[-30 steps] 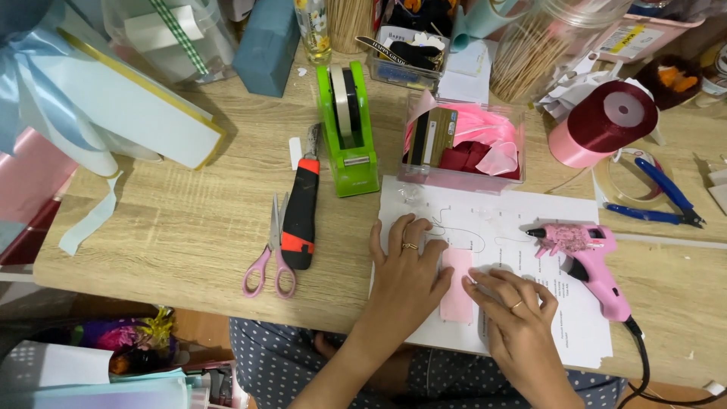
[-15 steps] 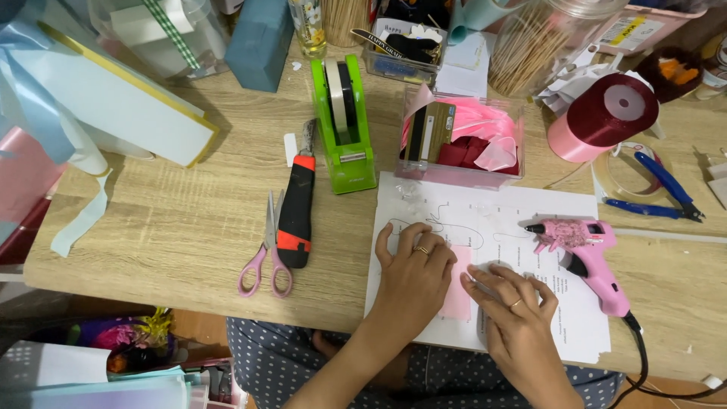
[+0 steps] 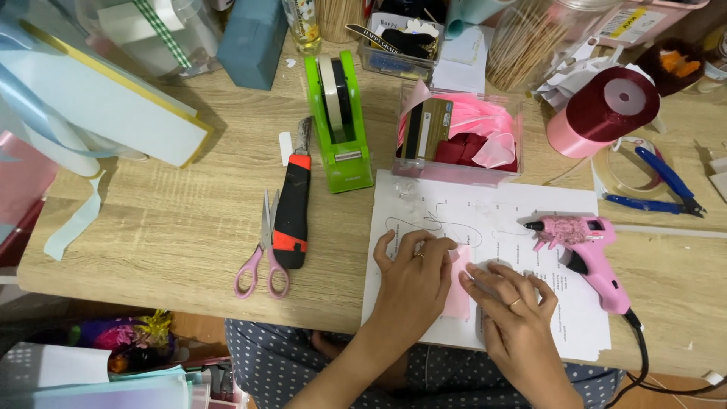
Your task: The person uses a hot glue gun to apply glue to a piece of pink ribbon placed on a paper template. They then fold and press the ribbon to form a shape, repeating the process with additional pieces of ribbon.
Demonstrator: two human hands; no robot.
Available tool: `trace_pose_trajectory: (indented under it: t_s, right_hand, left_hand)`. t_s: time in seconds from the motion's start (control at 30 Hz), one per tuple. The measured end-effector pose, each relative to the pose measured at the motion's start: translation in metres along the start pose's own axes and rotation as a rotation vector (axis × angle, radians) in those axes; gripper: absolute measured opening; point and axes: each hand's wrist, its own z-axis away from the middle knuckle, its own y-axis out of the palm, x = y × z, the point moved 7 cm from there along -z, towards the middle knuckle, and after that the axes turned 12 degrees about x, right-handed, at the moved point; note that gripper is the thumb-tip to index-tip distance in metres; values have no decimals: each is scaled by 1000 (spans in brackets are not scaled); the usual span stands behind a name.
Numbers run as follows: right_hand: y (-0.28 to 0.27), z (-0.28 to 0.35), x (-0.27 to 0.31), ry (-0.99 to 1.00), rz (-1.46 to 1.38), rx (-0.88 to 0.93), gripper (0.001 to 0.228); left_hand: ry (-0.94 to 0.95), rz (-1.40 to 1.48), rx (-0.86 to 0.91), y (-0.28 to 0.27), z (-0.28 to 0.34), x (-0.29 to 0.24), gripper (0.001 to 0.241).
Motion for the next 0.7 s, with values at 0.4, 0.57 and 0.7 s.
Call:
trace_pose_trajectory:
  t_s: [0.4,0.57,0.7]
  right_hand:
    - [-1,2,1,1,10,-3,53]
    - [-2,2,2,9,8,1,54]
    - [-3,2,3,15,-2,21,55]
  left_hand:
    - [161,-197,-74,-8,2,-13,8]
    - [167,-235,-65,-7,3,-13,10]
    - [184,-285,-62,-8,3,-17,17]
